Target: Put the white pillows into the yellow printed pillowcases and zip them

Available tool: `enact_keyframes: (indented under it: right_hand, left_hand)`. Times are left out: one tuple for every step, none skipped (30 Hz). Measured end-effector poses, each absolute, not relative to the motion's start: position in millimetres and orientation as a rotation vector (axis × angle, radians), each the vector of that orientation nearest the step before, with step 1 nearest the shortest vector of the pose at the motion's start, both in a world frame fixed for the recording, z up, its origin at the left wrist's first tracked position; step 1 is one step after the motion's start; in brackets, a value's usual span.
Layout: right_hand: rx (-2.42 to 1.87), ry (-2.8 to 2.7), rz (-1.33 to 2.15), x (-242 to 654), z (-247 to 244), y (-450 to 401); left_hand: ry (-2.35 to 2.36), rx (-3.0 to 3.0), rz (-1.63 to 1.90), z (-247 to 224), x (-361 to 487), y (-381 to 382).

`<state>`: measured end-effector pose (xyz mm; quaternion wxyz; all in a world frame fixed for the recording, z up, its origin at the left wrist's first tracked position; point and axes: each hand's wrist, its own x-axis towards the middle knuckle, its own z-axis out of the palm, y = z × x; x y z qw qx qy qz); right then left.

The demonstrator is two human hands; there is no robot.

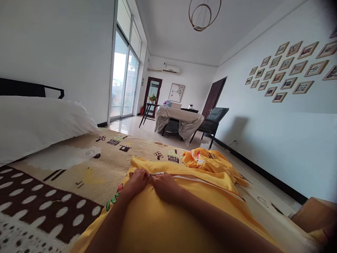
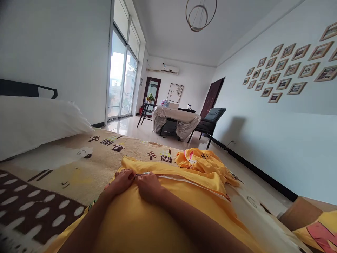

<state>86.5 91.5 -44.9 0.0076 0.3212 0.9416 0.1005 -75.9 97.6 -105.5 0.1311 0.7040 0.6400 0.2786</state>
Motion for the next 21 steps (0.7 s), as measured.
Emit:
enact_keyframes:
  right_hand:
    - [1.016,2.909,0.319,84.6,-43.4,92.6]
    - [1.027,2.881,0.319,82.5,-41.9,94.0]
    - [1.035,2.861,0.316,80.4,-40.7,95.5]
    - [1.046,2.846,0.311,77.9,-39.9,97.3]
    - [1.061,2.836,0.310,75.1,-39.7,99.2]
    - [1.083,2.827,0.313,72.0,-40.0,101.2]
    - [1.109,2.818,0.317,68.5,-40.7,103.0]
    - [1.138,2.812,0.322,64.8,-41.8,104.5]
    - [1.163,2.810,0.327,61.0,-43.0,105.7]
    - [1.182,2.811,0.330,57.3,-44.3,106.3]
    - [1.194,2.816,0.332,54.0,-45.5,106.5]
    - [1.202,2.823,0.334,51.3,-46.5,106.2]
    - [1.211,2.830,0.338,49.3,-47.4,105.8]
    - [1.219,2.838,0.346,48.1,-48.1,105.2]
    - [1.228,2.844,0.356,47.5,-48.7,104.8]
    - [1.236,2.850,0.368,47.6,-49.3,104.6]
    - [1.239,2.854,0.382,48.1,-49.8,104.5]
    - [1.235,2.857,0.395,48.8,-50.2,104.6]
    - [1.223,2.861,0.408,49.5,-50.6,104.6]
    - [1.203,2.865,0.422,50.2,-50.8,104.3]
    - [1.177,2.870,0.439,50.6,-51.0,103.6]
  left_hand:
    - [1.858,2.050,0.805,-105.1,-75.8,96.9]
    - [1.858,2.053,0.803,-104.6,-75.8,96.5]
    - [1.859,2.054,0.802,-104.2,-75.8,96.3]
    - [1.862,2.053,0.803,-103.9,-75.8,96.2]
    - [1.866,2.052,0.805,-103.6,-75.7,96.3]
    - [1.869,2.052,0.808,-103.4,-75.7,96.3]
    - [1.870,2.053,0.809,-103.1,-75.7,96.3]
    - [1.870,2.055,0.812,-102.7,-75.7,96.2]
    - [1.869,2.057,0.816,-102.1,-75.8,96.0]
    - [1.869,2.059,0.822,-101.3,-76.1,95.7]
    - [1.870,2.057,0.833,-100.3,-76.6,95.4]
    - [1.875,2.053,0.846,-99.1,-77.2,95.0]
    - [1.880,2.046,0.861,-97.8,-77.9,94.6]
    - [1.885,2.038,0.876,-96.3,-78.7,94.3]
    - [1.887,2.030,0.889,-94.7,-79.5,94.0]
    - [1.885,2.023,0.902,-93.0,-80.2,93.7]
    - [1.878,2.018,0.913,-91.3,-80.9,93.4]
    - [1.869,2.014,0.923,-89.6,-81.4,93.1]
    - [1.859,2.010,0.933,-87.9,-81.9,92.7]
    - [1.849,2.004,0.941,-86.2,-82.3,92.2]
    - [1.835,1.999,0.950,-84.5,-82.7,91.7]
